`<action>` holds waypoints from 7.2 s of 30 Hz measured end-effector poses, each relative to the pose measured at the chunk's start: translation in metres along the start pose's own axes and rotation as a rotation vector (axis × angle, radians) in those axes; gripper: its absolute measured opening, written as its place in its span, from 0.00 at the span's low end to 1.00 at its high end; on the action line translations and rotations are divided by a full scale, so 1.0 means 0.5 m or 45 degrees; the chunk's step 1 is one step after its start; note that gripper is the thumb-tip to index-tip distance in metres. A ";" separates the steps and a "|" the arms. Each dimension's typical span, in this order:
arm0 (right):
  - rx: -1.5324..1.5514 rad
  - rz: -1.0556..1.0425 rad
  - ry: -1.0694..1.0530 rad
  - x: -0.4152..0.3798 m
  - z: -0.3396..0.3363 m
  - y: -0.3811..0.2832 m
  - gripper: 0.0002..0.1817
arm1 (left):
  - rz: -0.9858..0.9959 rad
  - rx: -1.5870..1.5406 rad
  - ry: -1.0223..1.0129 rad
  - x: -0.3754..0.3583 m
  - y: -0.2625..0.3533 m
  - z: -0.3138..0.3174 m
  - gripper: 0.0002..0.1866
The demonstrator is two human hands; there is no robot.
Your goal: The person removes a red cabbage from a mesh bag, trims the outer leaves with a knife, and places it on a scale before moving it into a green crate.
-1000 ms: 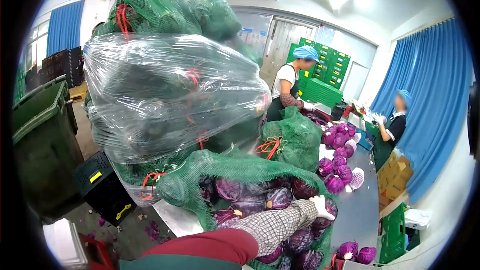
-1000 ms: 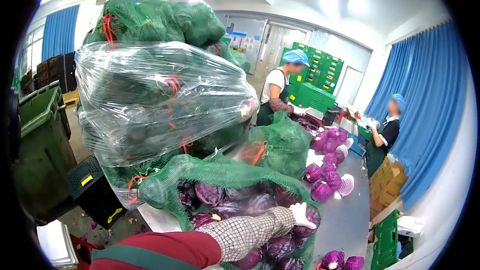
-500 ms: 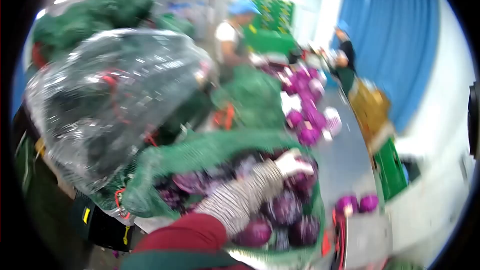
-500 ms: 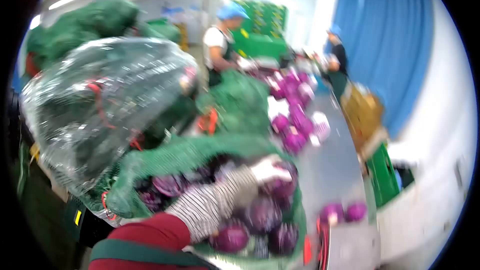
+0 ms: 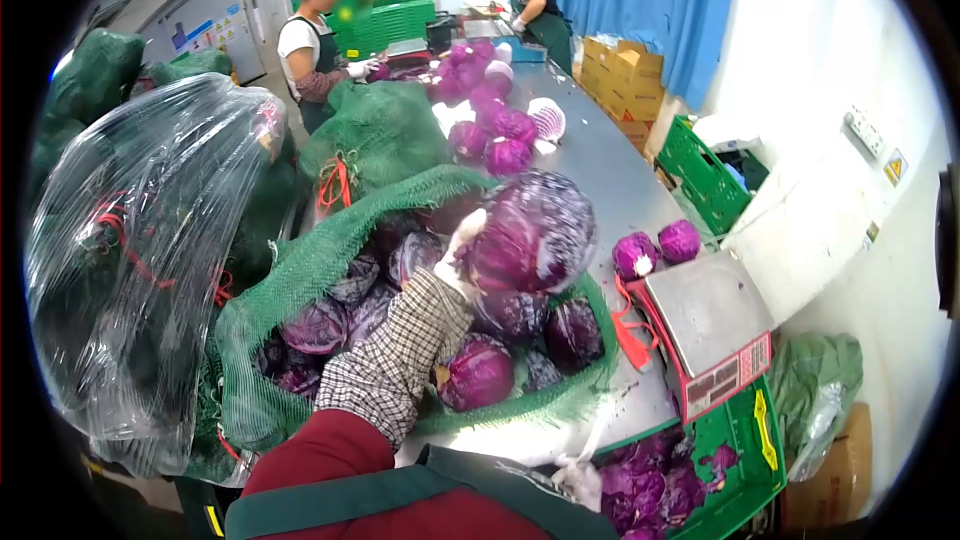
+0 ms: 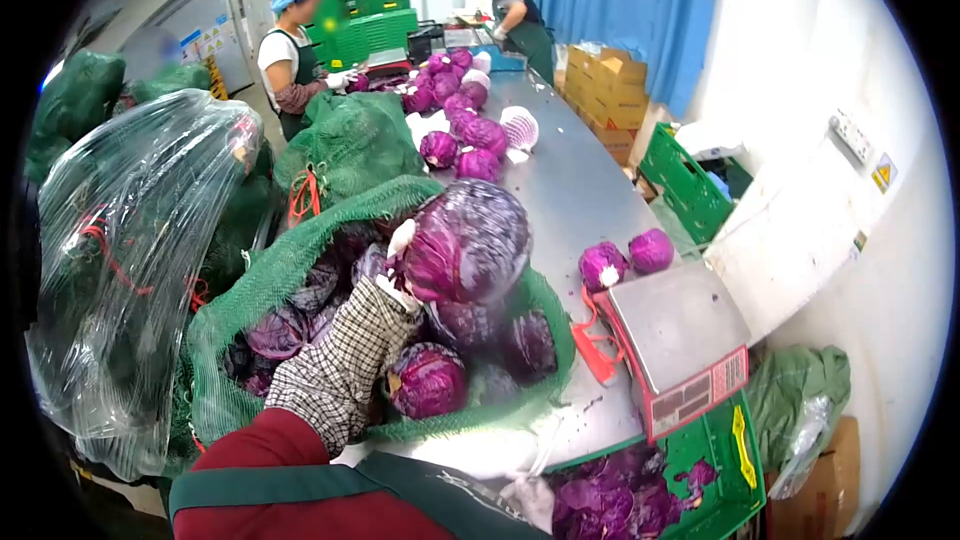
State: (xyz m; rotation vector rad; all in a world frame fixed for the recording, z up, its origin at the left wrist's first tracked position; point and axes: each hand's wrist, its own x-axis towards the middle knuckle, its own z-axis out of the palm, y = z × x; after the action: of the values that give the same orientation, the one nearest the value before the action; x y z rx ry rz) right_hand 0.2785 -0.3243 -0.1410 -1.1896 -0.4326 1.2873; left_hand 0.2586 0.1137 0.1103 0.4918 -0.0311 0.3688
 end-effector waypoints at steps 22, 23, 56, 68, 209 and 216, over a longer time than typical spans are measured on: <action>0.119 -0.495 0.897 -0.015 0.162 -0.211 0.18 | 0.047 2.422 -0.539 -0.270 -0.346 -0.005 0.53; 0.107 -0.553 0.966 -0.021 0.171 -0.216 0.19 | 0.188 2.516 -0.608 -0.257 -0.358 0.000 0.49; -0.240 -0.269 1.557 -0.174 -0.013 -0.187 0.18 | -0.226 2.129 -0.532 -0.168 -0.390 0.017 0.62; -1.048 -0.504 1.113 -0.142 0.176 -0.173 0.09 | -0.193 2.108 -0.531 -0.153 -0.400 0.053 0.55; 0.657 -0.089 1.757 -0.168 -0.058 0.008 0.20 | -0.125 2.290 -0.399 -0.252 -0.369 -0.036 0.62; -0.270 -0.833 1.312 -0.098 0.115 -0.172 0.42 | -0.355 2.396 -0.448 -0.190 -0.368 0.018 0.65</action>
State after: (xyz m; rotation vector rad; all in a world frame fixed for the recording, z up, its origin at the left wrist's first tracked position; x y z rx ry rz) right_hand 0.2598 -0.3291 -0.0282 -1.5398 -0.1510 -0.0065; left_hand 0.2355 -0.0727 0.0231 2.3892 0.0581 -0.0872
